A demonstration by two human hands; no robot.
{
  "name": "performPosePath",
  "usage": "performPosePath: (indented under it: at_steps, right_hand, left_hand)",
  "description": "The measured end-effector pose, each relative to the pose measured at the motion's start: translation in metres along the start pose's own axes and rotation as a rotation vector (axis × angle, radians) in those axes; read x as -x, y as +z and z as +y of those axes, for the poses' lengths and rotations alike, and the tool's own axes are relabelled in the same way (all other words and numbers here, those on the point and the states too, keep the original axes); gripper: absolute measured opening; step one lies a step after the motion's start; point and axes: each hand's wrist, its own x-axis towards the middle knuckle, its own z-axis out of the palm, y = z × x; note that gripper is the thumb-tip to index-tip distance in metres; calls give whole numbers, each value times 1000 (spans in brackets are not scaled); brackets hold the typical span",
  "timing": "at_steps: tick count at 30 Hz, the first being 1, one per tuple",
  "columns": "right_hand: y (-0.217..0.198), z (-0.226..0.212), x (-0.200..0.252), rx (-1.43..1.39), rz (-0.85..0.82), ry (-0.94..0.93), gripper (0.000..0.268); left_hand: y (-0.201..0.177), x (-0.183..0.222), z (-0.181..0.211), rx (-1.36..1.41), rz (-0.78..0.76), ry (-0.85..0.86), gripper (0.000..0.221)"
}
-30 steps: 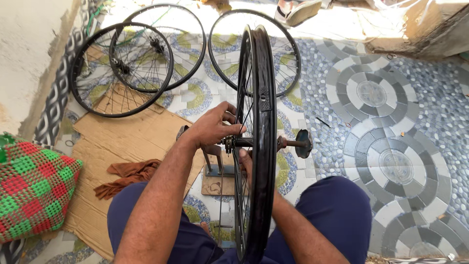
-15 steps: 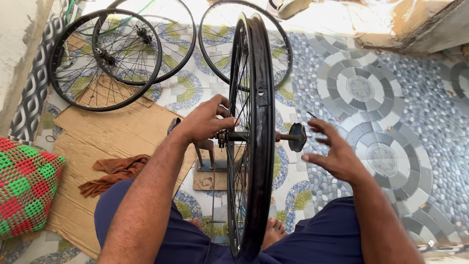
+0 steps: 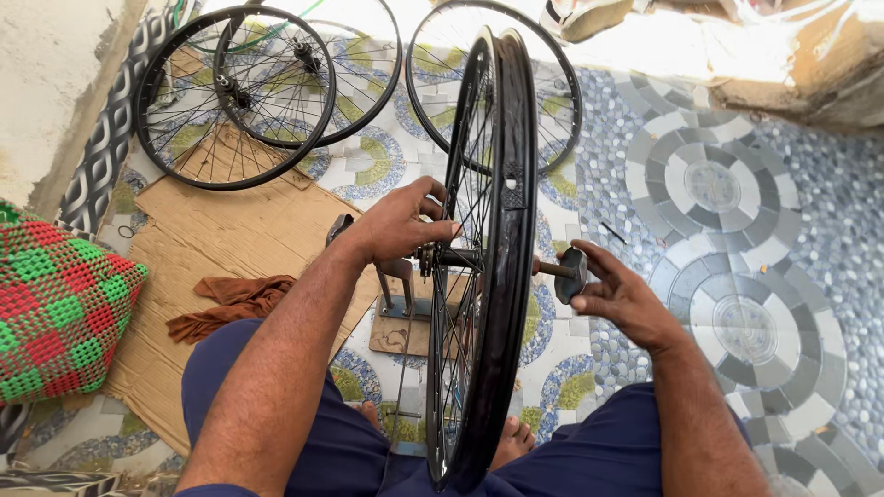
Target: The person mounts a bicycle wheel onto a truing stand, spins the wheel to observe the alignment of the rim, and uses a wrench to tighten or loosen individual spokes at the hub.
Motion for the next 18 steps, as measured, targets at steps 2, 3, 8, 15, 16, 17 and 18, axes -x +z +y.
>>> performPosePath:
  at_steps: [2, 3, 8, 15, 16, 17, 18]
  right_hand:
    - [-6, 5, -1, 28, 251, 493, 69]
    - [-6, 6, -1, 25, 257, 493, 69]
    - [-2, -3, -2, 77, 83, 139, 97]
    - [-4, 17, 1, -107, 255, 401, 69]
    - [-5, 14, 1, -69, 222, 347, 68]
    - [-5, 12, -1, -29, 187, 293, 77]
    - [-4, 11, 0, -30, 191, 295, 77]
  left_hand:
    - [0, 3, 3, 11, -9, -3, 67]
    - [-1, 5, 4, 44, -13, -24, 70]
    - [0, 2, 4, -5, -2, -42, 73]
    - [1, 3, 4, 32, -2, -24, 73]
    - [0, 4, 4, 26, 3, -27, 73]
    - [-1, 5, 4, 25, 4, -28, 73]
    - [0, 5, 4, 38, 1, -29, 72]
